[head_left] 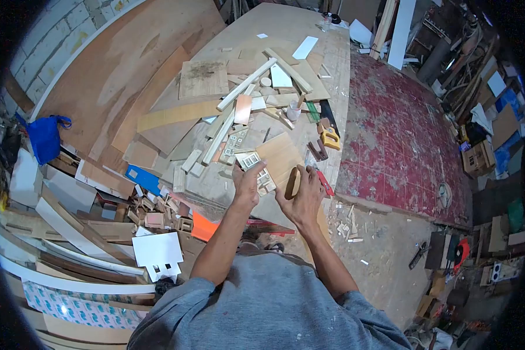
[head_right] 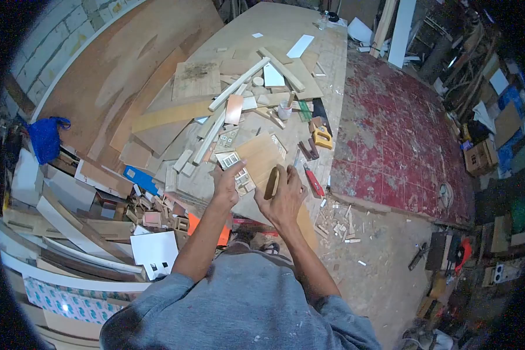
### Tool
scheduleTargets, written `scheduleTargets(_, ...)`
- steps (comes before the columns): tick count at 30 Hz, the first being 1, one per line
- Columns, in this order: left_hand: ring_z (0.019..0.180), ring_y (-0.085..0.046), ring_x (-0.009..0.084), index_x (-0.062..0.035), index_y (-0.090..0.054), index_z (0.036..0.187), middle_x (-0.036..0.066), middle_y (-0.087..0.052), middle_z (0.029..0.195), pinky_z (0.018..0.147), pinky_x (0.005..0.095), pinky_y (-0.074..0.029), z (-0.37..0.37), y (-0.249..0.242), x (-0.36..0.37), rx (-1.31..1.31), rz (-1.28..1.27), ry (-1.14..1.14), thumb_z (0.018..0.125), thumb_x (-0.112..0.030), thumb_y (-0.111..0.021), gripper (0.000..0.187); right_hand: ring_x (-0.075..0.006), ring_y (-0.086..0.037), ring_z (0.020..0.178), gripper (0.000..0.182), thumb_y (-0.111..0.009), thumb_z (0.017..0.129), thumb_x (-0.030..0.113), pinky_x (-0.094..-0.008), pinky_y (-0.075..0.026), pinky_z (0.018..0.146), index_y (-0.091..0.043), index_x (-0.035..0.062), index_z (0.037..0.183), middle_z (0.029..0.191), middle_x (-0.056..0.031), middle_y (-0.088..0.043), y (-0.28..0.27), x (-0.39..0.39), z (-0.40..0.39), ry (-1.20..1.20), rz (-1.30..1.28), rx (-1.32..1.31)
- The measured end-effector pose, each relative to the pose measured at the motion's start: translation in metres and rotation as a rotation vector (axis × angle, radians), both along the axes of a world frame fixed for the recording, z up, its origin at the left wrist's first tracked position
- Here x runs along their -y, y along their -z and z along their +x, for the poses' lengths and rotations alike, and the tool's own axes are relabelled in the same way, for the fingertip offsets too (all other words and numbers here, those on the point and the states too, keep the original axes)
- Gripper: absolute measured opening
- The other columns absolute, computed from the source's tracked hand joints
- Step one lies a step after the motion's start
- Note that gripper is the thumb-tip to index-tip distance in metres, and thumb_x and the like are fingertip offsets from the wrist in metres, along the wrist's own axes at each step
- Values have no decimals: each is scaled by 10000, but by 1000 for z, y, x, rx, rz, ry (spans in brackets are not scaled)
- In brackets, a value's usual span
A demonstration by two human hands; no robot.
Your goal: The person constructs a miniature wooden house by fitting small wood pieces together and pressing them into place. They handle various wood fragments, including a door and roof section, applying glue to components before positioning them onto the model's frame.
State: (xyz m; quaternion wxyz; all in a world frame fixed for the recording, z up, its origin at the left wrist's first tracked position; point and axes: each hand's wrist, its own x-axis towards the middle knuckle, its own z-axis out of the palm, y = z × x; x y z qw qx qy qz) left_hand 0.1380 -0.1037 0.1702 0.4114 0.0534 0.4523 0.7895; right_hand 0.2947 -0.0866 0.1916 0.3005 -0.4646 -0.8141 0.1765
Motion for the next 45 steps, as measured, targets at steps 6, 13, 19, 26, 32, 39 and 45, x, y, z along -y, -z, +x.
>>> scheduleTargets(6, 925, -645, 187, -54, -523, 1157, 77, -630, 1042, 807, 327, -545, -3, -3, 5, -62, 41, 39, 758, 35, -742, 464, -402, -405, 1277, 783, -734, 714, 397, -567, -300, 973, -456, 99, 1382, 1371, -263, -425, 0, 6, -5, 25, 70, 39)
scheduleTargets(13, 916, -645, 175, -49, -542, 1133, 66, -641, 1006, 794, 319, -544, -7, -5, 8, -84, 35, 24, 762, 18, -738, 425, -388, -417, 1252, 750, -748, 703, 400, -547, -308, 951, -508, 140, 1365, 1374, -253, -423, 0, 7, -8, 20, 111, 95)
scheduleTargets(19, 893, -649, 169, -44, -558, 1115, 68, -648, 1001, 788, 313, -543, -17, 16, 12, -95, 11, 50, 752, 4, -746, 411, -387, -422, 1243, 721, -757, 680, 386, -546, -317, 939, -554, 153, 1332, 1367, -243, -440, 13, 12, -18, 21, 121, 97)
scheduleTargets(26, 872, -650, 198, -40, -542, 1138, 83, -645, 1013, 746, 372, -565, -28, 45, 15, -13, -47, 70, 772, -33, -751, 421, -394, -443, 1219, 724, -768, 658, 375, -546, -335, 921, -565, 165, 1320, 1378, -233, -435, 37, 13, -31, 32, 100, 173)
scheduleTargets(32, 946, -643, 196, -62, -526, 1184, 68, -641, 1063, 807, 383, -555, -44, 58, 17, 41, -85, 84, 784, -74, -761, 464, -390, -451, 1200, 742, -780, 671, 382, -539, -347, 906, -547, 166, 1341, 1348, -220, -443, 50, 6, -43, -22, 92, 183)
scheduleTargets(39, 1007, -634, 179, -70, -517, 1216, 59, -642, 1112, 863, 379, -535, -66, 63, 8, 52, -35, 110, 809, -104, -766, 478, -381, -459, 1188, 750, -787, 682, 393, -516, -355, 910, -546, 155, 1351, 1335, -220, -447, 49, -8, -52, -82, 106, 177)
scheduleTargets(45, 1021, -611, 166, -72, -488, 1261, 54, -614, 1137, 895, 334, -512, -75, 62, -3, 67, 14, 165, 819, -91, -749, 514, -376, -457, 1187, 727, -782, 694, 410, -518, -344, 927, -558, 150, 1335, 1334, -219, -444, 38, -18, -62, -71, 52, 269)
